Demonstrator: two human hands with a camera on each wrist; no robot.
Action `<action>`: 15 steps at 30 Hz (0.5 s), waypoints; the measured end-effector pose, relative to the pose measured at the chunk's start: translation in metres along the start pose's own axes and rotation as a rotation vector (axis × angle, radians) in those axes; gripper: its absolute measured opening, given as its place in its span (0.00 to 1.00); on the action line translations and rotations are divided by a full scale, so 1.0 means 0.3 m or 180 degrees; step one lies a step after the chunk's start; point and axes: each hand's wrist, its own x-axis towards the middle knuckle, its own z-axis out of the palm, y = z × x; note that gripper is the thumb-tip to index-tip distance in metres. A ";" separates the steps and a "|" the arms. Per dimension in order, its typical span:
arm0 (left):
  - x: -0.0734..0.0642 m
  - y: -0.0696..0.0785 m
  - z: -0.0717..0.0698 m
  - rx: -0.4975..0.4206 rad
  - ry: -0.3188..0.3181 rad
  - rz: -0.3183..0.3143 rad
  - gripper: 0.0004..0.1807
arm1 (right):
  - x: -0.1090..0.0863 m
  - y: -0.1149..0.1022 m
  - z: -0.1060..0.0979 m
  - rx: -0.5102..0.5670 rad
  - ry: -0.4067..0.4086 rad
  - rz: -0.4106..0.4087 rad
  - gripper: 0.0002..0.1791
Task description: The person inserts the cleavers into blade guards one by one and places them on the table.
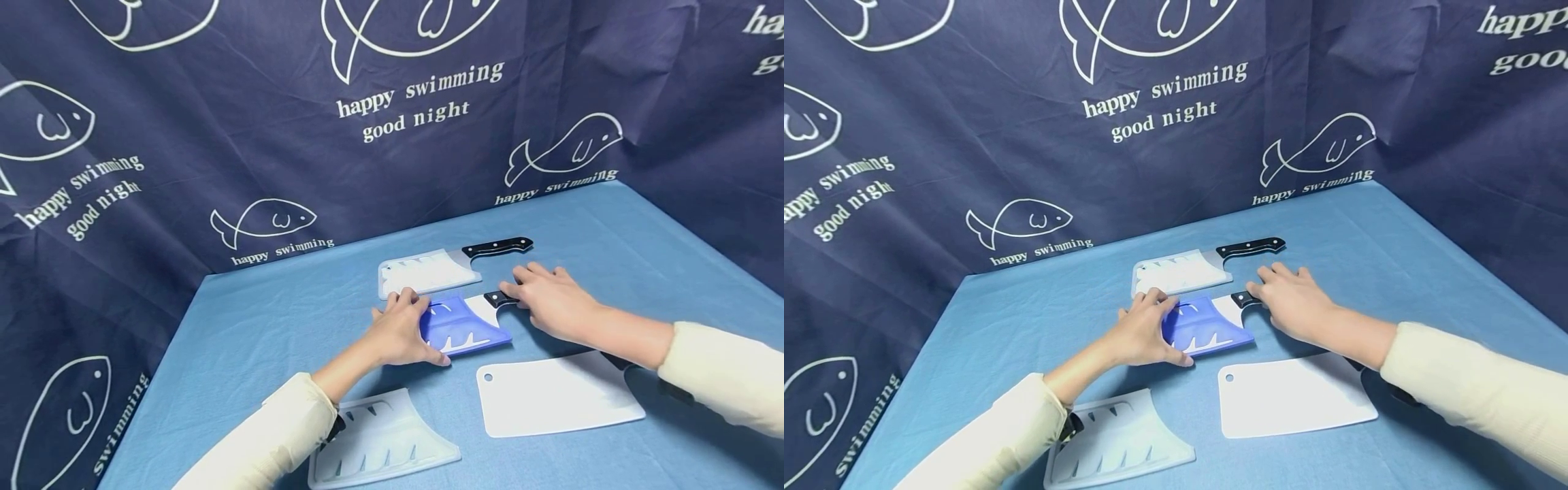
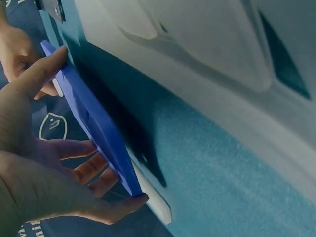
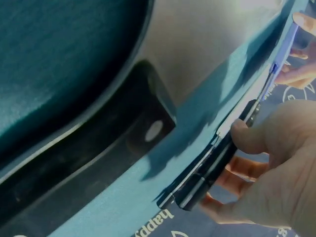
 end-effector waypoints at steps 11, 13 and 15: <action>0.008 -0.009 0.030 -0.0044 -0.0250 0.0044 0.56 | 0.004 0.007 0.038 0.0203 -0.0303 0.0037 0.23; 0.008 -0.010 0.032 -0.0049 -0.0244 0.0043 0.56 | 0.005 0.008 0.043 0.0196 -0.0297 0.0041 0.22; 0.007 -0.011 0.034 -0.0048 -0.0238 0.0034 0.56 | 0.005 0.009 0.045 0.0192 -0.0288 0.0046 0.22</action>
